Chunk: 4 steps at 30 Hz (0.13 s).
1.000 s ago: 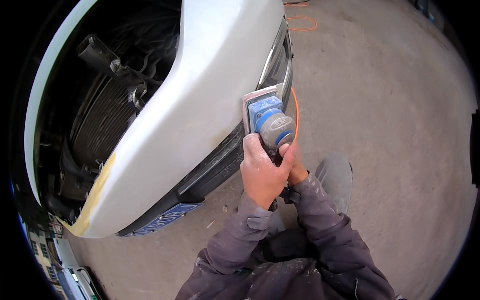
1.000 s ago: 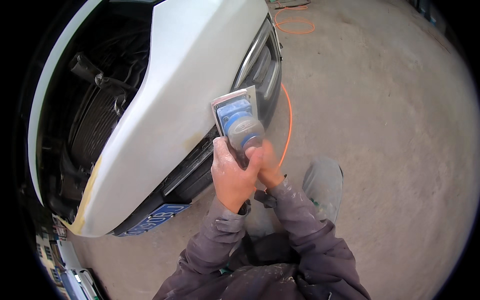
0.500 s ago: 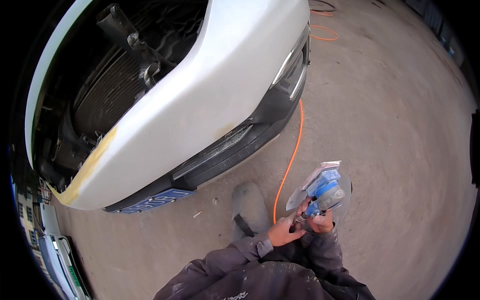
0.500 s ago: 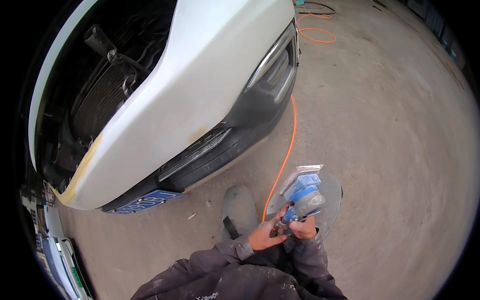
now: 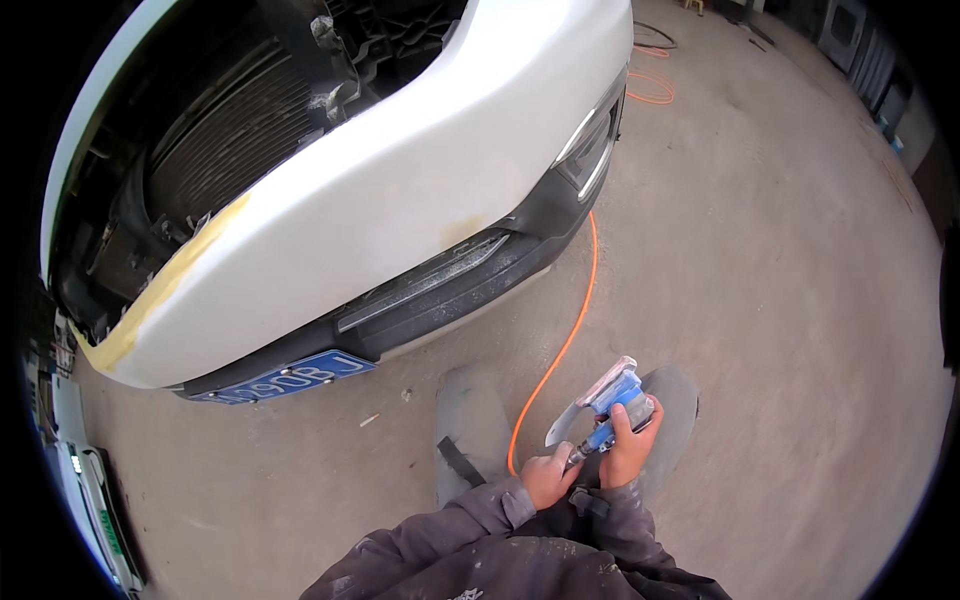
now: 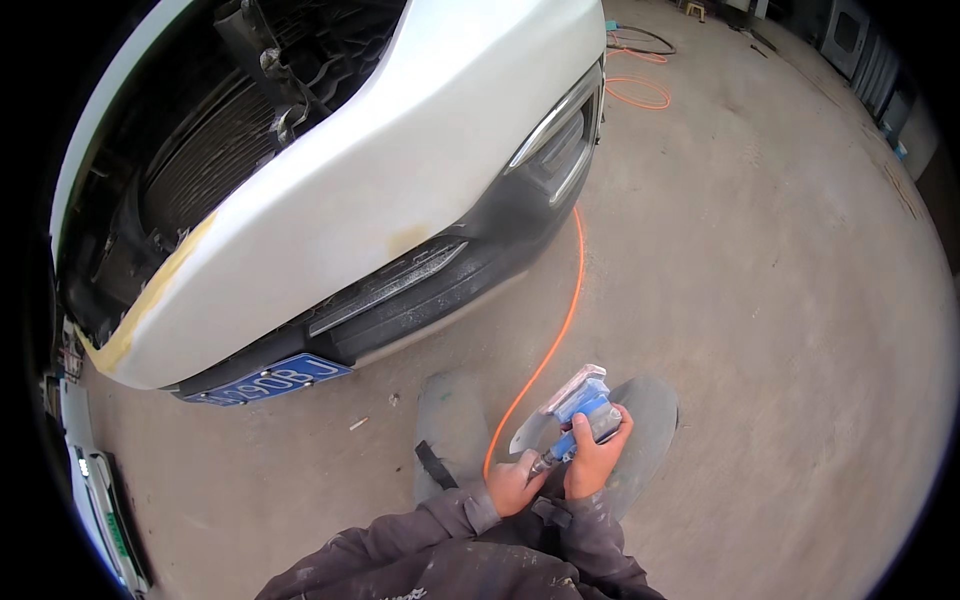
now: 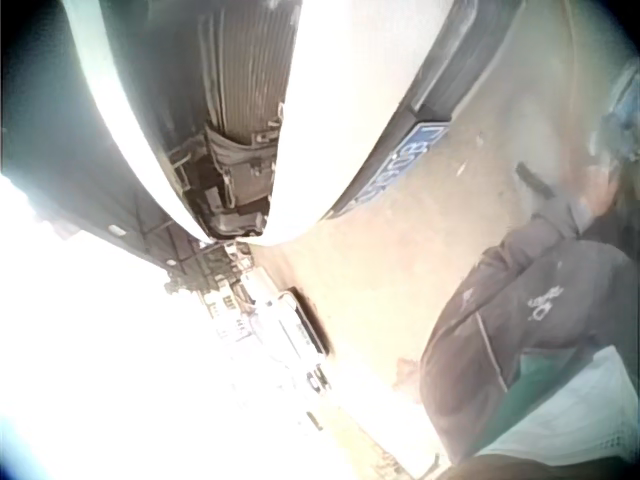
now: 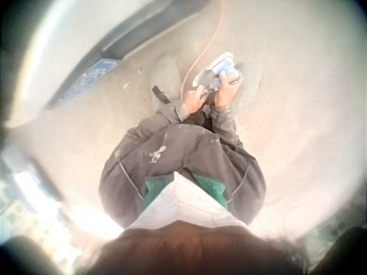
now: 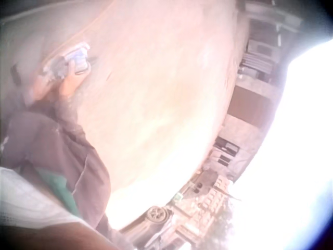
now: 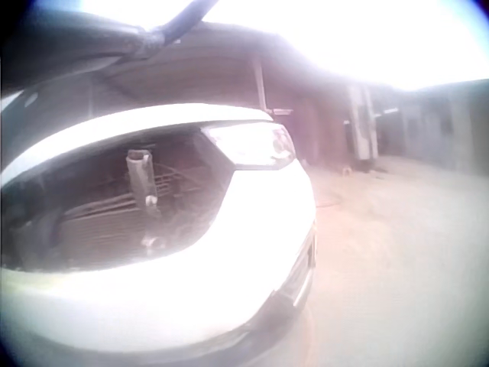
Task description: The person uses a handheld electric sander to smooth the front bumper of a white car. They work on the area near the headlight and along the lower edge of the bumper, moving the tool back and forth to sand the surface.
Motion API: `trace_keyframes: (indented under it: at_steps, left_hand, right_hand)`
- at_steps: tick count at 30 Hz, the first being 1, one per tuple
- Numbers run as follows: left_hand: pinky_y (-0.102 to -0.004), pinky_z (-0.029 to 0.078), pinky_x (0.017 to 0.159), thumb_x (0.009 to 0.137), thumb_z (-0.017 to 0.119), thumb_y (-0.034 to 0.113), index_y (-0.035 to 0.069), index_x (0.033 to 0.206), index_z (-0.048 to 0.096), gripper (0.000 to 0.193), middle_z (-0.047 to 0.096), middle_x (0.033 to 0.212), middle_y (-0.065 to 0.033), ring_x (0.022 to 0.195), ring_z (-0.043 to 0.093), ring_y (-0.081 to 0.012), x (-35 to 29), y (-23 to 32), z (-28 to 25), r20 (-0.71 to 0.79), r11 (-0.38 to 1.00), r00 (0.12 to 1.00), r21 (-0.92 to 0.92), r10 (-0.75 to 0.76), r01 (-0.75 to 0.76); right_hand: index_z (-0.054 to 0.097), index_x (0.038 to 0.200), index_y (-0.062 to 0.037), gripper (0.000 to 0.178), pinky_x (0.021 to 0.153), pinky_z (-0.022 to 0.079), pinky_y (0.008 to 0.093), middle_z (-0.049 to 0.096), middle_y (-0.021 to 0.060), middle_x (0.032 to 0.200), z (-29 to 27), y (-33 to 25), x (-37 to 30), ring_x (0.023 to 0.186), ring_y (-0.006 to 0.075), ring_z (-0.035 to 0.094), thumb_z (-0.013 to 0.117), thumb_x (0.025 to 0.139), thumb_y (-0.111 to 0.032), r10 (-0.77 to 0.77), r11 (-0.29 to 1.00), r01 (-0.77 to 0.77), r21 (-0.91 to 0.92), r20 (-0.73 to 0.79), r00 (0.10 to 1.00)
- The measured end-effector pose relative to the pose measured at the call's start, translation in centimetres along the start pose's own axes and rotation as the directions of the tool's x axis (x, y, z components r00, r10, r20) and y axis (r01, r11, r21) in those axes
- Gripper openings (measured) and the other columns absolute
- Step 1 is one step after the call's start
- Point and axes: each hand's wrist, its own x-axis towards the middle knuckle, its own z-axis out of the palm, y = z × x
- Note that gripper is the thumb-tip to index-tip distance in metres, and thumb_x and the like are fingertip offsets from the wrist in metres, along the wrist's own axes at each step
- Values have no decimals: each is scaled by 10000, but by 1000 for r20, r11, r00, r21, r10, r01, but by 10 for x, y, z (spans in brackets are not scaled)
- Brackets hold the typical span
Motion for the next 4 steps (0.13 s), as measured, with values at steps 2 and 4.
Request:
trace_keyframes:
  at_steps: [2, 4]
  left_hand:
    - [-511, 474, 598, 908, 608, 309, 82, 1052, 522, 282, 635, 731, -209, 706, 634, -419, 10, -11, 8, -10, 996, 997, -59, 70, -71]
    - [-490, 491, 629, 892, 624, 334, 78, 1210, 511, 423, 629, 745, -235, 752, 638, -420, 16, -43, 22, 80, 998, 996, -54, 43, -39]
  right_hand:
    - [407, 1244, -49, 486, 675, 539, 331, 560, 105, 1008, -2, -6, 18, 796, 181, 601, 662, 832, -24, -45, 999, 44, 20, 23, 999]
    - [410, 1295, -95, 521, 633, 527, 302, 623, 122, 989, -14, -19, 59, 696, 203, 627, 672, 858, -205, -116, 983, 85, 161, 198, 973]
